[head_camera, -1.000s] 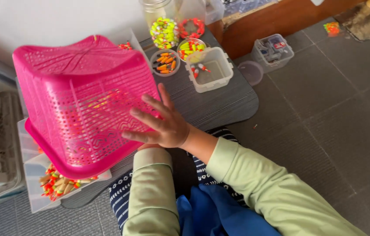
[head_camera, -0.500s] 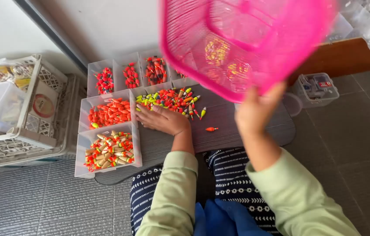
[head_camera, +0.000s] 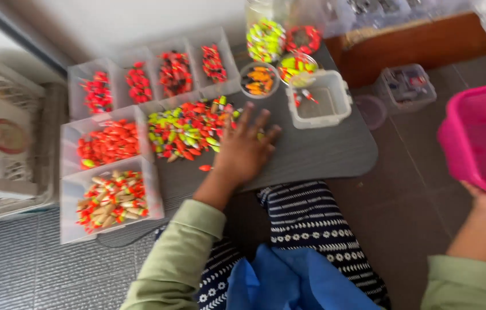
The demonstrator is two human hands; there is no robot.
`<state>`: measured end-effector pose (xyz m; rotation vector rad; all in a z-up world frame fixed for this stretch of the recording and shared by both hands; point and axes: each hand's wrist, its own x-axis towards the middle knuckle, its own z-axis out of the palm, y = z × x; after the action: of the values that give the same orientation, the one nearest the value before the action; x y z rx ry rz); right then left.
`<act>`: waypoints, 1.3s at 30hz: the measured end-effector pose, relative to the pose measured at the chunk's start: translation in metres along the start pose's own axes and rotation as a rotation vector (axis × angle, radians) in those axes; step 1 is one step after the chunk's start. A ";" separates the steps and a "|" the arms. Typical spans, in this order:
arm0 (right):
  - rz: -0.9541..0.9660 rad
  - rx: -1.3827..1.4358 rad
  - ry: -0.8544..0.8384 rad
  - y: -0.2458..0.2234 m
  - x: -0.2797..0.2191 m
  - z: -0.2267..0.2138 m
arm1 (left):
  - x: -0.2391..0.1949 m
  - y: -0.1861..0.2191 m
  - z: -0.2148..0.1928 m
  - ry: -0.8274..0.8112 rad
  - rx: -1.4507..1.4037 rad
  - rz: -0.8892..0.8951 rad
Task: The person sits on the floor and assembles small fishing lures by hand, picking up components from a table and placing them into clear plastic containers. They also pour additional lures from a pink basket onto the table to continue the assembly process.
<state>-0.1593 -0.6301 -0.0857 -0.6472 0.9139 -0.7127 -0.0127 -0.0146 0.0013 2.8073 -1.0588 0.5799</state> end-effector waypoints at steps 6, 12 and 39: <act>0.171 -0.310 0.095 0.071 0.066 -0.060 | -0.002 -0.052 0.015 -0.058 0.094 -0.149; 0.102 -0.381 0.347 0.089 0.039 -0.045 | -0.013 -0.054 0.006 0.124 0.193 -0.166; -1.408 -1.061 -0.928 0.200 -0.264 0.036 | -0.073 -0.017 -0.128 0.369 -0.407 -0.632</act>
<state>-0.1859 -0.2982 -0.0956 -2.4236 -0.2919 -0.9196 -0.0925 0.0705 0.0930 2.3473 -0.1674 0.6665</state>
